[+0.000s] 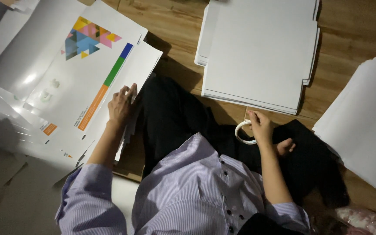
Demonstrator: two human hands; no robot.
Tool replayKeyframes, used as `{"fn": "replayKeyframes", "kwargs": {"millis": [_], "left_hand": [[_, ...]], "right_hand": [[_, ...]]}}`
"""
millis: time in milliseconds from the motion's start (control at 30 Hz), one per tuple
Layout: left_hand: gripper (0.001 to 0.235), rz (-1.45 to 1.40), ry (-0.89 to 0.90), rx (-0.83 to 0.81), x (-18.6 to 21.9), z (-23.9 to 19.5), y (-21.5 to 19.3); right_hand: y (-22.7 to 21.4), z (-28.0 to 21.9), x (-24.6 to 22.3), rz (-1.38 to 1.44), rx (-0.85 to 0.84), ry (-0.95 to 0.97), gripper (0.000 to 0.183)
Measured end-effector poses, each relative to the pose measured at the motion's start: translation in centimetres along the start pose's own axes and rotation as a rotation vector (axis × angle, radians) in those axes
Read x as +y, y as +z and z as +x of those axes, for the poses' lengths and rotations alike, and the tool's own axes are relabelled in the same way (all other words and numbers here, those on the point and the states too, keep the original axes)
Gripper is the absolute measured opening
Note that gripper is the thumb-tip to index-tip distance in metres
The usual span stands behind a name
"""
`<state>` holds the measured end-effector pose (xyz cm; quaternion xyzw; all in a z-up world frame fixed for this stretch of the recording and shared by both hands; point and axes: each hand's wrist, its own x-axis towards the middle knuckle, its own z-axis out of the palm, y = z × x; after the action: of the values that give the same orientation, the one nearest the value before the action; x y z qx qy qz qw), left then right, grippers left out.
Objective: The person sits on the floor and repeatedly applies tape to the edges of white paper sheets. They pick up sheets from a stack, apply tape to the edges, and place them down.
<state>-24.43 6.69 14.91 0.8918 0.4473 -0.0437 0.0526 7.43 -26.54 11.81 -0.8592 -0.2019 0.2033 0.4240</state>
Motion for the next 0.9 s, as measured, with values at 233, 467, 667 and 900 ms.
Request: {"fn": "replayKeyframes", "kwargs": {"millis": [233, 467, 667, 900], "left_hand": [[0.043, -0.052, 0.020, 0.011, -1.4, 1.7, 2.5], [0.046, 0.032, 0.050, 0.096, -2.2, 1.4, 4.7], [0.048, 0.110, 0.096, 0.197, -2.8, 3.4, 7.9], [0.059, 0.241, -0.118, 0.044, -3.5, 4.2, 11.2]], "right_hand": [[-0.1, 0.1, 1.1, -0.039, 0.027, -0.055, 0.018], [-0.6, -0.6, 0.3, -0.139, 0.042, -0.094, 0.022], [-1.2, -1.7, -1.2, -0.123, 0.076, -0.143, 0.024], [-1.2, -0.4, 2.7, -0.167, 0.088, -0.150, 0.026]]}}
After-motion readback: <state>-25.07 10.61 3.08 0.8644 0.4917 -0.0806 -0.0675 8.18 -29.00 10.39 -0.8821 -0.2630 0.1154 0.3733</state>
